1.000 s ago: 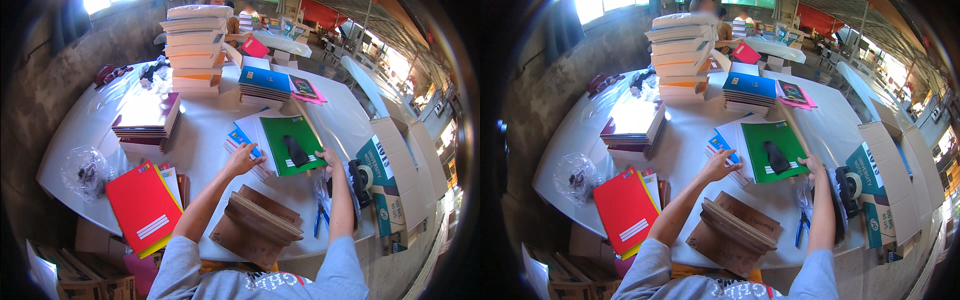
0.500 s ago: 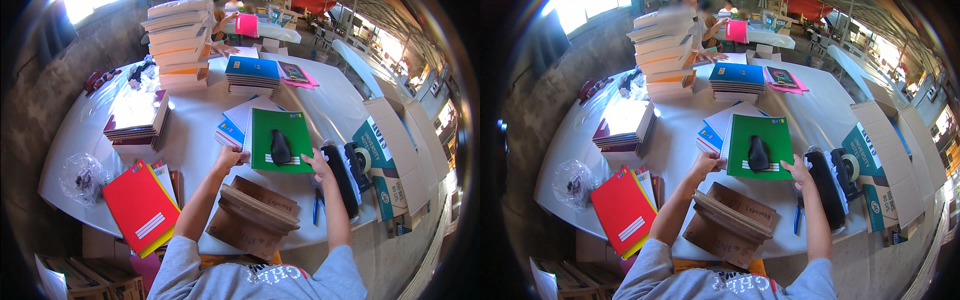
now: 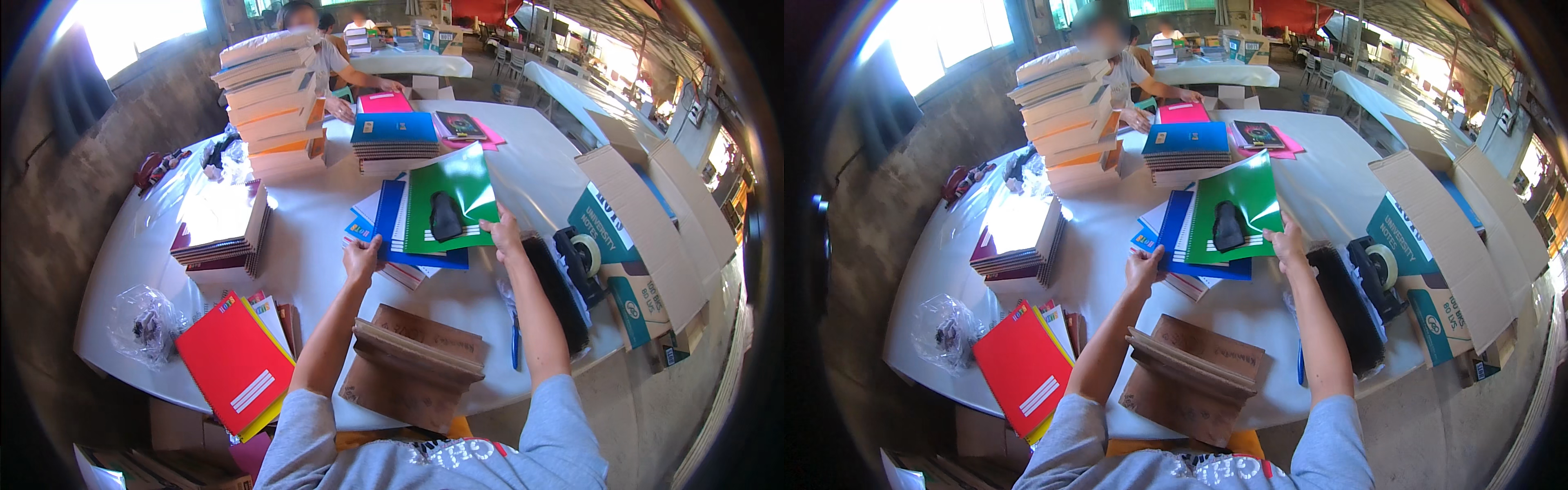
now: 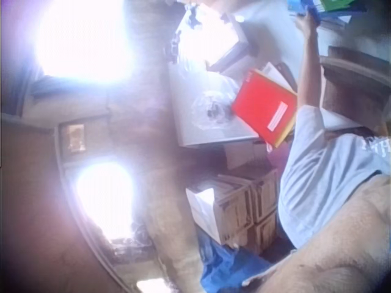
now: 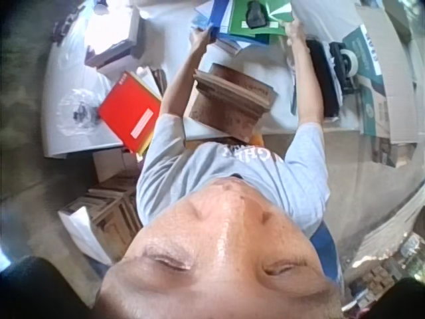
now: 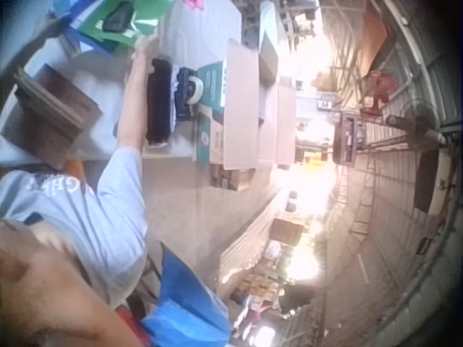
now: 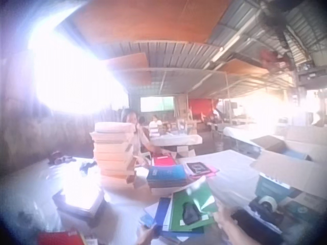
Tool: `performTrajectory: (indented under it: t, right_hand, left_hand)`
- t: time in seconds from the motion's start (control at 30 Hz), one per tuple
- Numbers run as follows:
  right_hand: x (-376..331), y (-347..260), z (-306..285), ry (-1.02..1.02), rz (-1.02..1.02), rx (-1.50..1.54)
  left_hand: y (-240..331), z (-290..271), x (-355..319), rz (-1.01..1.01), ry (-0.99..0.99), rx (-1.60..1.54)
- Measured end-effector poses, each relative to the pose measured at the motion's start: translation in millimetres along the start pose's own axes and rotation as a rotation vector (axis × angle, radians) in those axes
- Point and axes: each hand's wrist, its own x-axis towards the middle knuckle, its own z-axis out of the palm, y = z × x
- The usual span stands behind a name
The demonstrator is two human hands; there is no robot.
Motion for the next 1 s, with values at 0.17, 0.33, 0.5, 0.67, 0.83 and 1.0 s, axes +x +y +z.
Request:
performTrajectory:
  t: [0.17,0.33,0.5,0.67,0.83,1.0]
  right_hand:
    - [17.9,-48.7,5.9,0.175,-0.348,-0.481]
    - [10.8,-115.3,24.7,0.267,-0.427,-0.812]
    - [16.2,-126.0,7.4,0.461,-0.439,-0.824]
    - [-1.1,-124.9,-36.7,0.535,-0.582,-0.351]
    - [-102.4,-159.1,-14.0,0.424,-0.511,0.341]
    - [-209.9,-159.3,76.4,0.407,-0.437,0.55]
  left_hand:
    - [-0.9,13.7,-4.7,-0.065,-0.166,-0.072]
    - [6.2,12.5,-9.9,-0.004,-0.218,0.165]
    - [5.8,5.8,-5.8,0.023,-0.259,0.296]
    - [25.0,-16.2,5.9,0.228,-0.082,0.582]
    - [109.3,-39.7,-105.7,0.333,-0.321,-0.467]
    - [107.8,-39.3,-221.9,0.156,-0.339,-0.898]
